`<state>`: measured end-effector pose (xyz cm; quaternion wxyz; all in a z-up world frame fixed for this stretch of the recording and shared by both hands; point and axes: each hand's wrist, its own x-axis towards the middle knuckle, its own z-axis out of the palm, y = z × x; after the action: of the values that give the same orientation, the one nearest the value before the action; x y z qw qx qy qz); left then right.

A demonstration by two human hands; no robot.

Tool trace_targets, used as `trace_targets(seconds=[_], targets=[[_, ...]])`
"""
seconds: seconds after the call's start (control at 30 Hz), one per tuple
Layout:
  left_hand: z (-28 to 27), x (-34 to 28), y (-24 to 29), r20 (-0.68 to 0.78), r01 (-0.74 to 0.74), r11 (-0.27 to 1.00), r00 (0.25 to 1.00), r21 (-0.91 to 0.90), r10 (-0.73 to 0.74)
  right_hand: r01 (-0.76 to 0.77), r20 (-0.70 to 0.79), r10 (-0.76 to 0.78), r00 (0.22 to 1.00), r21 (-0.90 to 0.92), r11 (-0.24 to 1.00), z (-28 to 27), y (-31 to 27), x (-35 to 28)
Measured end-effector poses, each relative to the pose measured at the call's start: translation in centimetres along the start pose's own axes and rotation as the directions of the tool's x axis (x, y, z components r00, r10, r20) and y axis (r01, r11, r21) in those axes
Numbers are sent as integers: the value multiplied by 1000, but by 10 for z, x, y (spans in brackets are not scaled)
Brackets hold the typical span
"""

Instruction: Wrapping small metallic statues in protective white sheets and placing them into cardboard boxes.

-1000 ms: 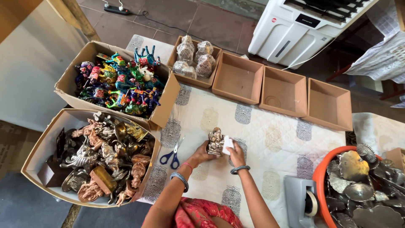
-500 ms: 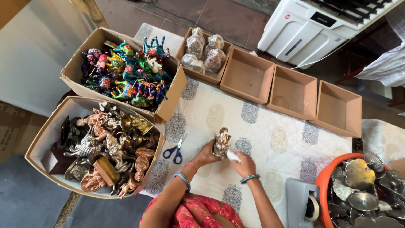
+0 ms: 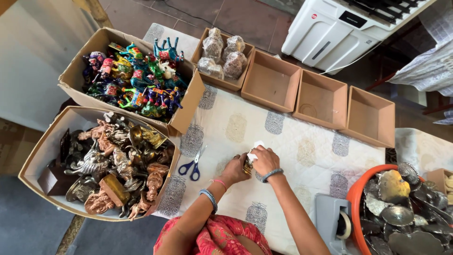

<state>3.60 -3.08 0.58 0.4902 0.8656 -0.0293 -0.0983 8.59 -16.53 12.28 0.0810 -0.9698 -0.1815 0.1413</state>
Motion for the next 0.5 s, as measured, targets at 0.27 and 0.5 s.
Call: trace_targets(seconds=[0.27, 0.5], targets=[[36, 18, -49, -109, -107, 988, 989, -108, 96, -21, -168, 9, 986, -71, 997, 49, -41, -10], [20, 6, -60, -91, -22, 957, 996, -288, -4, 283, -389, -186, 902, 209, 936, 61, -28, -55]])
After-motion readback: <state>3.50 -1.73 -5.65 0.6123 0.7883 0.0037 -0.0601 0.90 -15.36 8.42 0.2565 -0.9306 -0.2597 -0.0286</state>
